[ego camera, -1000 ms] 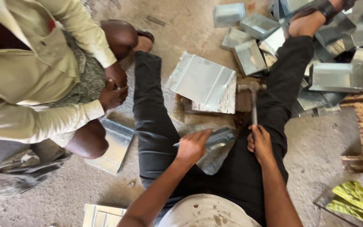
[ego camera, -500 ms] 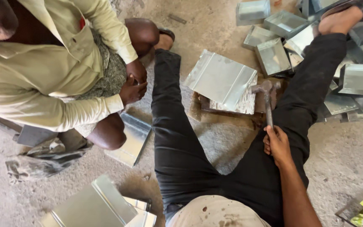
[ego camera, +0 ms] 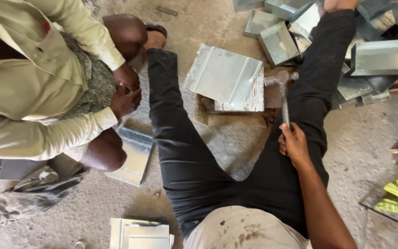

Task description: The person sits on the floor and uses a hammer to repeatedly strike a metal sheet placed on a wooden block. They adjust the sheet's position and continue hammering while another person stands nearby.

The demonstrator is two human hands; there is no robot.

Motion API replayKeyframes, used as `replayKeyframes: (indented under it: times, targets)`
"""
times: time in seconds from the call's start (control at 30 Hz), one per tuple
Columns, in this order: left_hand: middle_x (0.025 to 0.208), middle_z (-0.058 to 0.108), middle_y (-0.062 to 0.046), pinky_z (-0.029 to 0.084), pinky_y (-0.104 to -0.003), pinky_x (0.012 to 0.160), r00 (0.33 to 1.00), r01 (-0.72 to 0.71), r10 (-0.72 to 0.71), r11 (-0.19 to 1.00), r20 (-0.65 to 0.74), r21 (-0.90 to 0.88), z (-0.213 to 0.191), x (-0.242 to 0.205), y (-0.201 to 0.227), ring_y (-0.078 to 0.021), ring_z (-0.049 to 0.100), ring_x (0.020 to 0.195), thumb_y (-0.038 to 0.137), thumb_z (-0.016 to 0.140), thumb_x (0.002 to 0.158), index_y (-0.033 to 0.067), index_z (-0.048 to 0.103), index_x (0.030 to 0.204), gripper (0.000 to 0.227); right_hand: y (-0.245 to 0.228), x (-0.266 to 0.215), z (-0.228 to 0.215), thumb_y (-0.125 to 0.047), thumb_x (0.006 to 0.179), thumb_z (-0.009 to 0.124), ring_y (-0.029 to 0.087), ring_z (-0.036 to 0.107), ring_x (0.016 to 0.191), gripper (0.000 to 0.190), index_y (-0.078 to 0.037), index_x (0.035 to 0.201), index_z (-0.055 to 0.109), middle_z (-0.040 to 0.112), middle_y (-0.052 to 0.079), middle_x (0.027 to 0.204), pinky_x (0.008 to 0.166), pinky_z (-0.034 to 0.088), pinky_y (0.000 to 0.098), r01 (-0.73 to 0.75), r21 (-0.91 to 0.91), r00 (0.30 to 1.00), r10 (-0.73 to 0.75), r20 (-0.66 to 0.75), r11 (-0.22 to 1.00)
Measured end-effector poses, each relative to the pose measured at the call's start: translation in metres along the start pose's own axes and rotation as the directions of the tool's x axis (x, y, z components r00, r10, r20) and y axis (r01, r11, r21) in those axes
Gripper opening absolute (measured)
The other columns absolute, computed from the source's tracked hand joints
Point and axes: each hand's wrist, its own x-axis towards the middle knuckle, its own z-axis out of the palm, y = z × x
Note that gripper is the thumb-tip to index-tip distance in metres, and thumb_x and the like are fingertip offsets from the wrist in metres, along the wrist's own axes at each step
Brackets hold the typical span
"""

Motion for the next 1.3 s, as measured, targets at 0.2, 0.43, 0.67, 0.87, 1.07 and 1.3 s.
replayKeyframes:
  times: [0.2, 0.43, 0.67, 0.87, 1.07, 1.3]
  targets:
    - [0.135, 0.055, -0.018, 0.050, -0.040, 0.104, 0.401, -0.554, 0.916, 0.269, -0.031, 0.788, 0.056, 0.003, -0.185, -0.0315, 0.056, 0.121, 0.053, 0.064, 0.094, -0.0011, 0.047, 0.145, 0.076, 0.004, -0.001, 0.003, -0.037, 0.106, 0.053, 0.009, 0.039, 0.043, 0.034, -0.003, 0.107, 0.055, 0.042, 0.000, 0.060, 0.037, 0.034, 0.0272, 0.006, -0.056, 1.000, -0.006, 0.000, 0.998]
    - [0.138, 0.061, -0.022, 0.049, -0.042, 0.104, 0.213, -0.289, 0.945, 0.303, -0.248, 0.908, 0.110, 0.188, -0.312, -0.0332, 0.062, 0.125, 0.038, 0.069, 0.097, -0.0031, 0.049, 0.140, 0.063, 0.011, -0.005, 0.000, -0.037, 0.104, 0.055, 0.010, 0.041, 0.041, 0.035, -0.002, 0.109, 0.055, 0.045, 0.001, 0.059, 0.036, 0.034, 0.0275, 0.046, -0.051, 0.999, -0.047, -0.019, 0.998]
    - [0.144, 0.050, -0.028, 0.040, -0.048, 0.111, 0.049, 0.151, 0.958, 0.274, -0.284, 0.950, 0.062, 0.291, -0.275, -0.0416, 0.049, 0.134, 0.032, 0.076, 0.091, 0.0011, 0.039, 0.149, 0.075, 0.024, -0.001, 0.002, -0.032, 0.105, 0.057, 0.009, 0.042, 0.044, 0.029, -0.005, 0.113, 0.056, 0.048, 0.000, 0.063, 0.038, 0.034, 0.0264, 0.098, -0.078, 0.991, -0.104, -0.087, 0.992]
    - [0.127, 0.063, -0.035, 0.047, -0.052, 0.102, -0.060, -0.137, 0.973, 0.214, -0.224, 0.967, 0.061, 0.340, -0.239, -0.0505, 0.060, 0.119, 0.024, 0.061, 0.100, -0.0018, 0.033, 0.155, 0.068, 0.022, -0.015, 0.003, -0.028, 0.112, 0.057, 0.013, 0.046, 0.053, 0.022, -0.008, 0.116, 0.047, 0.050, 0.004, 0.076, 0.047, 0.040, 0.0287, 0.388, 0.093, 0.921, -0.390, 0.006, 0.917]
    - [0.103, 0.069, -0.036, 0.053, -0.055, 0.085, -0.220, 0.043, 0.959, 0.192, -0.179, 0.980, 0.094, 0.334, -0.215, -0.0512, 0.067, 0.100, 0.036, 0.068, 0.095, -0.0018, 0.038, 0.147, 0.071, 0.018, -0.009, 0.060, -0.035, 0.106, 0.054, 0.009, 0.037, 0.041, 0.025, -0.012, 0.112, 0.049, 0.044, 0.002, 0.064, 0.034, 0.031, 0.0259, 0.176, 0.097, 0.984, -0.179, 0.017, 0.980]
    - [0.107, 0.070, -0.033, 0.056, -0.050, 0.081, -0.139, -0.206, 0.982, -0.155, 0.128, 0.966, 0.097, 0.339, -0.222, -0.0496, 0.069, 0.094, 0.036, 0.079, 0.090, -0.0098, 0.032, 0.144, 0.086, 0.066, 0.019, 0.042, -0.038, 0.119, 0.053, 0.012, 0.058, 0.082, 0.036, -0.003, 0.128, 0.052, 0.058, 0.002, 0.102, 0.062, 0.055, 0.0294, 0.519, -0.111, 0.838, -0.479, 0.262, 0.847]
